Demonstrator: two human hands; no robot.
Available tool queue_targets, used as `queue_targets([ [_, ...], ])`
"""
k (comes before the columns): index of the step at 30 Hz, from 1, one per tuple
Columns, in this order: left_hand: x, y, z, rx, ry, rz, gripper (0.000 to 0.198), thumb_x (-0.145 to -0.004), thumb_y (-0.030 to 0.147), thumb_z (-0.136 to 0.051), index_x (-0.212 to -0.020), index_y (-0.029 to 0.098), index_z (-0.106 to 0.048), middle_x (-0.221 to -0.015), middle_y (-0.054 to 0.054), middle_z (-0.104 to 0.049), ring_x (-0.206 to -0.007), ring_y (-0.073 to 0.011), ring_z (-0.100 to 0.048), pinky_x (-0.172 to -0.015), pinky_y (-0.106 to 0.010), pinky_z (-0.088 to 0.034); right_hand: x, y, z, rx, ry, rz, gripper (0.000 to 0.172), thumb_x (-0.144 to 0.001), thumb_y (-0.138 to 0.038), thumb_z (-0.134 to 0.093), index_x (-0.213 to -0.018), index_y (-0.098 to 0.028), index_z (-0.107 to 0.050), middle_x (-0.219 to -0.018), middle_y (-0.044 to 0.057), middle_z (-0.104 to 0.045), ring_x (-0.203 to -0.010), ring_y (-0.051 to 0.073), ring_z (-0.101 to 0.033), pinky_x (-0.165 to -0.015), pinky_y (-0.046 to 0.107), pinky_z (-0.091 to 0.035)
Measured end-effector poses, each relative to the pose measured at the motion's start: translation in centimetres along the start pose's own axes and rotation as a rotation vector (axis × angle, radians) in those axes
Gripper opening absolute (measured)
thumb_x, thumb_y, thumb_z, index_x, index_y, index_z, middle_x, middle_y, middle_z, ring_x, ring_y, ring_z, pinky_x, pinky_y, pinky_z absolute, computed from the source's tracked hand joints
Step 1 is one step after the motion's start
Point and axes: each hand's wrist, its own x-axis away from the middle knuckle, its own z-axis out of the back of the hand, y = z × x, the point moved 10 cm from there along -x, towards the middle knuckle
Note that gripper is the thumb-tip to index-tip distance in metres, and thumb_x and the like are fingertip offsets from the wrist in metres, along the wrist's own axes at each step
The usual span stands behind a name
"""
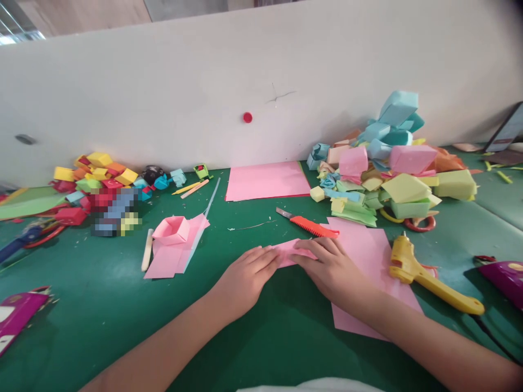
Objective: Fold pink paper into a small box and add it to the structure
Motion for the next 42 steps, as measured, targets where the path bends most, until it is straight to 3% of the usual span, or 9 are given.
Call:
queue_targets([
  [8, 0.4, -1.8, -1.4, -0.066, -0.160, 0.173, 0.051, -0.105, 0.032, -0.042, -0.151, 0.012, -0.040, -0.159, -0.016, -0.040, -0.148, -0.0304, -0.037, -0.121, -0.052, -0.035, -0.3, -0.6, -0.5, -0.125, -0.039, 0.034, 0.036, -0.099, -0.013, -0.047, -0.129, -0.022, -0.065, -0.124, 0.011, -0.068, -0.114, 0.028, -0.061, -0.099, 0.052, -0.051],
  [14, 0.2, -0.5, -1.2, -0.027, -0.167, 0.069, 0.050, -0.104, 0.032, -0.044, -0.151, 0.016, -0.041, -0.158, -0.014, -0.041, -0.150, -0.0289, -0.034, -0.124, -0.051, -0.031, -0.1, -0.7, -0.9, -0.163, -0.107, 0.004, 0.039, -0.098, -0.021, -0.052, -0.137, -0.023, -0.059, -0.133, 0.011, -0.065, -0.123, 0.030, -0.058, -0.103, 0.054, -0.050],
  [20, 0.8, -0.2, -1.9, 0.015, -0.295, 0.023, 0.065, -0.104, 0.044, -0.044, -0.159, 0.016, -0.027, -0.164, -0.013, -0.030, -0.152, -0.0285, -0.028, -0.125, -0.048, -0.027, 0.3, -1.4, -1.2, -0.080, -0.155, 0.036, 0.043, -0.101, -0.028, -0.050, -0.142, -0.017, -0.055, -0.144, 0.012, -0.059, -0.133, 0.033, -0.051, -0.108, 0.056, -0.046],
  [25, 0.5, -1.1, -0.8, 0.005, -0.192, 0.101, 0.051, -0.103, 0.028, -0.045, -0.153, 0.022, -0.039, -0.161, -0.009, -0.039, -0.149, -0.0283, -0.036, -0.120, -0.049, -0.035, 0.6, -1.2, -1.5, -0.048, -0.172, 0.014, 0.045, -0.101, -0.030, -0.050, -0.145, -0.021, -0.052, -0.146, 0.010, -0.059, -0.137, 0.034, -0.047, -0.109, 0.058, -0.043],
  [30, 0.3, -2.6, 1.3, 0.063, 0.071, 0.211, 0.055, -0.097, 0.012, -0.049, -0.150, 0.024, -0.040, -0.142, -0.010, -0.060, -0.126, -0.0259, -0.059, -0.102, -0.045, -0.049, 0.5, 0.3, -0.1, -0.075, -0.062, -0.125, 0.056, -0.099, -0.030, -0.052, -0.153, -0.021, -0.038, -0.160, 0.011, -0.041, -0.138, 0.035, -0.043, -0.106, 0.058, -0.044],
  [33, 0.3, -1.9, 2.5, 0.107, 0.175, 0.132, 0.052, -0.096, 0.004, -0.045, -0.145, 0.024, -0.046, -0.124, -0.008, -0.068, -0.112, -0.0222, -0.063, -0.095, -0.040, -0.050, 0.5, 1.7, 0.9, -0.157, 0.016, -0.220, 0.054, -0.097, -0.027, -0.055, -0.149, -0.022, -0.041, -0.146, 0.013, -0.056, -0.130, 0.033, -0.050, -0.102, 0.055, -0.047],
  [37, -0.1, -0.4, 2.7, 0.221, 0.089, 0.012, 0.029, -0.095, 0.014, -0.055, -0.122, 0.020, -0.064, -0.101, -0.005, -0.072, -0.094, -0.0204, -0.066, -0.084, -0.037, -0.048, 0.3, 1.9, 1.3, -0.309, 0.007, -0.133, 0.023, -0.098, -0.018, -0.051, -0.114, -0.027, -0.066, -0.104, 0.005, -0.073, -0.099, 0.024, -0.065, -0.090, 0.044, -0.052],
  [40, -0.3, -0.3, 2.6, 0.322, 0.024, 0.016, 0.016, -0.096, 0.027, -0.058, -0.105, 0.021, -0.071, -0.096, -0.004, -0.072, -0.091, -0.0200, -0.066, -0.083, -0.037, -0.047, 0.3, 0.9, 1.1, -0.346, -0.058, -0.011, 0.025, -0.098, -0.013, -0.048, -0.101, -0.026, -0.069, -0.101, 0.004, -0.073, -0.093, 0.022, -0.065, -0.085, 0.040, -0.051],
  [42, -0.4, -1.3, 2.8, 0.330, 0.057, 0.084, 0.021, -0.098, 0.027, -0.054, -0.108, 0.021, -0.071, -0.105, -0.006, -0.071, -0.098, -0.0208, -0.064, -0.088, -0.037, -0.049, 0.3, 0.3, 1.0, -0.334, -0.103, 0.030, 0.025, -0.097, -0.013, -0.049, -0.101, -0.026, -0.070, -0.105, 0.005, -0.072, -0.092, 0.021, -0.065, -0.084, 0.040, -0.051],
])
